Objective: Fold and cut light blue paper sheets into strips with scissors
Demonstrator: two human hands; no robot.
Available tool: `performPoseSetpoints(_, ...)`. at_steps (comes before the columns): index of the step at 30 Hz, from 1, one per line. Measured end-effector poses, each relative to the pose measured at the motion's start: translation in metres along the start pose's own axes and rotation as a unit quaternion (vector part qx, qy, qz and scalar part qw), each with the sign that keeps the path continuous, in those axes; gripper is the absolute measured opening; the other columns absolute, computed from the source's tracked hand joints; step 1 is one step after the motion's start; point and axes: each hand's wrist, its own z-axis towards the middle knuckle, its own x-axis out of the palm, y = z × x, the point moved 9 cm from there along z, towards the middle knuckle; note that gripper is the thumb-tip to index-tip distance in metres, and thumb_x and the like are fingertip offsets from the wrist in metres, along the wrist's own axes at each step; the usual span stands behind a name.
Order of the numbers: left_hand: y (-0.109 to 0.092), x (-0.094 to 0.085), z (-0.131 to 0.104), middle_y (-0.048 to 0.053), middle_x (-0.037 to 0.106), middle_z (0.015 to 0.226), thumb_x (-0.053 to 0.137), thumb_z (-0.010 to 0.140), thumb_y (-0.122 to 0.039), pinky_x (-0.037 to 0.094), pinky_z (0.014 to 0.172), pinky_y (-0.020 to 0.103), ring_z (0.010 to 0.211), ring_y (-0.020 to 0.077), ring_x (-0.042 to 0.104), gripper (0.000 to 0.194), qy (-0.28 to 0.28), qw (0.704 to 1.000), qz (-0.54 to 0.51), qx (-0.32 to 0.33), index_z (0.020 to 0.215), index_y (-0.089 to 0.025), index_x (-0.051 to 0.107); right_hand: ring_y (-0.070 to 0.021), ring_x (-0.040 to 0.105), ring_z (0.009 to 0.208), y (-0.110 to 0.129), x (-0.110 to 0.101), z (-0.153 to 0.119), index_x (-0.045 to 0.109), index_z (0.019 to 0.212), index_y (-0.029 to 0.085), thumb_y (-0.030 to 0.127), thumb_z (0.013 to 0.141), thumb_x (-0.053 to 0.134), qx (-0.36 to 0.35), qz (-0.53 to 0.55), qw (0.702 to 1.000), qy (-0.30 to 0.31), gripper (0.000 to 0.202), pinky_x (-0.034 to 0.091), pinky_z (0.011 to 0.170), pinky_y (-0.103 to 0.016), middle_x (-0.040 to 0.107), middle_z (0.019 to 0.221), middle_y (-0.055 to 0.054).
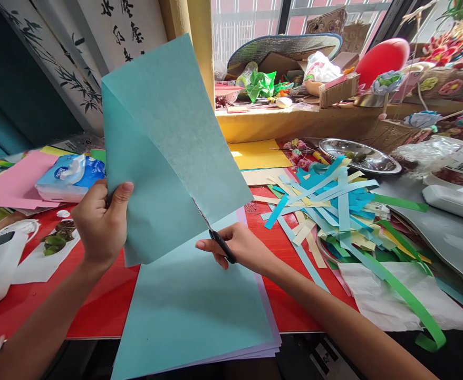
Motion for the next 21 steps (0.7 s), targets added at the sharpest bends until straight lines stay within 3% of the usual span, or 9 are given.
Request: performPoseSetpoints(21, -0.013, 0.004, -0.007, -0.008, 0.025, 0.044, 0.058, 0.079, -0.03, 0.017, 0.037, 0.016, 0.041, 0.0037, 0.019, 0.025, 0.018, 0.999, 0.006, 0.029, 0.06, -0.016, 0.05, -0.0092, 0.039, 0.048, 0.009, 0.002, -0.003, 0.05, 0.049, 0.016, 0.061, 0.072, 0.054, 0.009, 0.023, 1.0, 0.004, 0.05, 0.025, 0.049, -0.026, 0.047, 0.044, 0.0)
